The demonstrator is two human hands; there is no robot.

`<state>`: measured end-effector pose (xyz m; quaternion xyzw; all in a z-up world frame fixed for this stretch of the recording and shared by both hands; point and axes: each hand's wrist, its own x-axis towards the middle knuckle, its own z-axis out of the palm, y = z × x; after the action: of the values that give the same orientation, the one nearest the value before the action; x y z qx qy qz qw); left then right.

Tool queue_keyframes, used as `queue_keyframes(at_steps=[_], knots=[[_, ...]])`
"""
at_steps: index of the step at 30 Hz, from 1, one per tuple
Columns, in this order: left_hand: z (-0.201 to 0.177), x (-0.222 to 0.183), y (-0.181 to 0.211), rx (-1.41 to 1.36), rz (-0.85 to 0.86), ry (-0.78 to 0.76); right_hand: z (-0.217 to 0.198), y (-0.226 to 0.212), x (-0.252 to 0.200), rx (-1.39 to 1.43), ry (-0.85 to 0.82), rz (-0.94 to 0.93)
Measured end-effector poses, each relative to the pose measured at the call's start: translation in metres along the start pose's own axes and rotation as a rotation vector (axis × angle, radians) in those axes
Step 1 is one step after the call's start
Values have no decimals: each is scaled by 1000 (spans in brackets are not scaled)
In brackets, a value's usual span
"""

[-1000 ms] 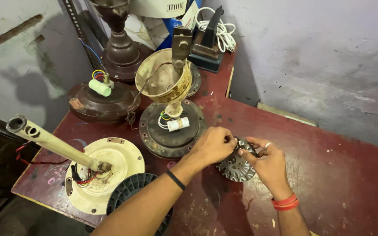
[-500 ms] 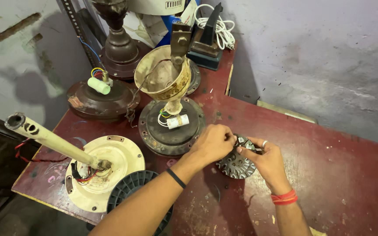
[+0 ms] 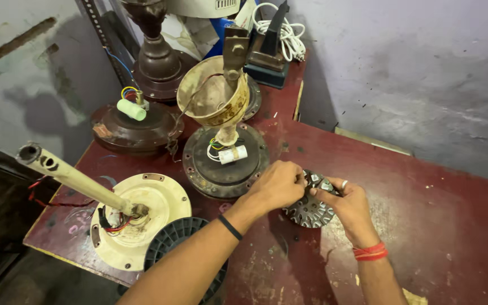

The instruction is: The person repeatedly picks up small white rectangular pieces and places them into slots on a circular metal rotor component on a workbench. The person handles the rotor and pieces by hand, rotating the rotor as needed to access different slots.

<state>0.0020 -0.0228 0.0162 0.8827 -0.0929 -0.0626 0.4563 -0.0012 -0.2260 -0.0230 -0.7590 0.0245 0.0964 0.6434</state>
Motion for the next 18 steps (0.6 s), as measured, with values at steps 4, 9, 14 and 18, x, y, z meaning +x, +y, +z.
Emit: queue_keyframes(at_steps=[4,9,14,18], knots=[[2,0,-1,65,-29,-55,-2,4,-1,10,-3,15],[0,1,-6,213,-104,-141,3,8,0,18,11,100],[-3,0,-6,192,-107,-182,4,9,-1,86,-6,71],[-7,-4,-4,210,-99,-200,6,6,-2,51,20,57]])
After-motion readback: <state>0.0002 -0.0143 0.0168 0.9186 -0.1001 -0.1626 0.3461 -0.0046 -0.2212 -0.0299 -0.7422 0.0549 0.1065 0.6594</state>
